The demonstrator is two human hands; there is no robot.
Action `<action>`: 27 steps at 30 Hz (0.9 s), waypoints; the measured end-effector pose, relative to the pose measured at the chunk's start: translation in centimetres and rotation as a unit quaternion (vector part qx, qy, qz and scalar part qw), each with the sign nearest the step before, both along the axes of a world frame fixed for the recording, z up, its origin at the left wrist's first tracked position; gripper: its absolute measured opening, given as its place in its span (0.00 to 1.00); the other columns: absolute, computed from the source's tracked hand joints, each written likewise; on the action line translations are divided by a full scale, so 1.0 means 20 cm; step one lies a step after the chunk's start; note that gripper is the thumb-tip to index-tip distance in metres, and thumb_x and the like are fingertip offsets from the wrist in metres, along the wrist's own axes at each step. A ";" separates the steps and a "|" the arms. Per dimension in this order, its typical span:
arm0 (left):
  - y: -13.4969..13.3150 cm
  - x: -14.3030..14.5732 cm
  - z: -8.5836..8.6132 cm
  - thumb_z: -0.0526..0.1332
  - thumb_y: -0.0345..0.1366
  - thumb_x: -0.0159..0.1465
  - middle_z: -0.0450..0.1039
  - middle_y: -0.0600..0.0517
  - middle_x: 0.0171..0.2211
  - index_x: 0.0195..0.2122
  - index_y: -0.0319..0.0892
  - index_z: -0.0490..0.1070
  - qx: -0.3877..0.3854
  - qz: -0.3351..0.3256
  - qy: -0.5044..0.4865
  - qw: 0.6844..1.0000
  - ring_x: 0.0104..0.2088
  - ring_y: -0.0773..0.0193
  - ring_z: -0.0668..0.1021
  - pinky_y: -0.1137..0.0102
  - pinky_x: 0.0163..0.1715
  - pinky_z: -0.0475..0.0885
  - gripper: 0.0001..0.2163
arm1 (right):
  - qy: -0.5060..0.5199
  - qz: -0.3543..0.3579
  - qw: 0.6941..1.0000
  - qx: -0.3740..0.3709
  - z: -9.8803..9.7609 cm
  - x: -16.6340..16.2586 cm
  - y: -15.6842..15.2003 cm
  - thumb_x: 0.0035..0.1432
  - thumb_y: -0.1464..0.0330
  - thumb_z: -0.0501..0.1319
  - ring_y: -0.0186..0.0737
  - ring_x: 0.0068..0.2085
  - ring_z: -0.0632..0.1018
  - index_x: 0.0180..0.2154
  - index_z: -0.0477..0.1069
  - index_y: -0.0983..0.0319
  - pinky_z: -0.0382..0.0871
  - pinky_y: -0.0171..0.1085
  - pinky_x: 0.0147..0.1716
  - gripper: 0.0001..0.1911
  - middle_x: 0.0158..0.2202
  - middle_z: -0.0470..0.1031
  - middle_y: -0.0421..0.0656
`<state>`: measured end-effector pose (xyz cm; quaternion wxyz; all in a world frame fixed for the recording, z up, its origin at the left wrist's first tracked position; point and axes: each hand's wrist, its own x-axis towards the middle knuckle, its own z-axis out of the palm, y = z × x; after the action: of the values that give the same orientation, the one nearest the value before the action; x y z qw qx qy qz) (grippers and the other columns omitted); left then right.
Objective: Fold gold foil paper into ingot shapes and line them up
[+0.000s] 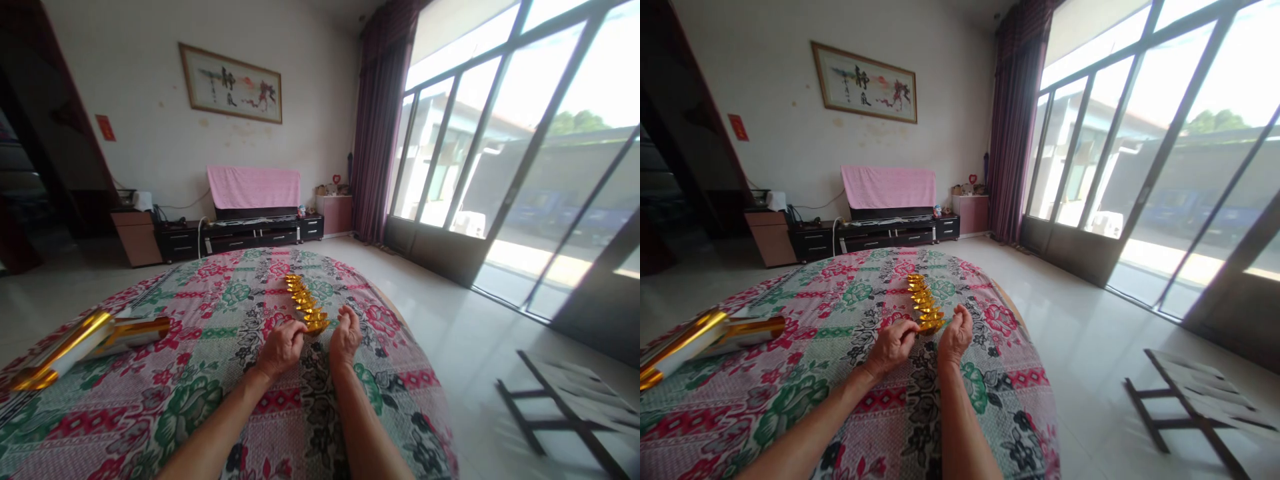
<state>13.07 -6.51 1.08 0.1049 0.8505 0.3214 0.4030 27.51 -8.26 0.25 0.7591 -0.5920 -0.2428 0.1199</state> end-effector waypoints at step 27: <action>-0.02 0.11 -0.03 0.51 0.26 0.57 0.73 0.50 0.30 0.31 0.41 0.70 -0.031 -0.008 0.035 0.999 0.32 0.64 0.75 0.72 0.35 0.68 0.09 | 0.001 0.051 0.999 -0.017 -0.07 0.00 0.04 0.52 0.62 0.49 0.39 0.37 0.75 0.36 0.69 0.63 0.65 0.37 0.40 0.16 0.35 0.75 0.45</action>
<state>15.27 -6.81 0.53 0.1228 0.8630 0.3307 0.3615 27.48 -7.56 -1.05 0.7421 -0.5915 -0.2698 0.1630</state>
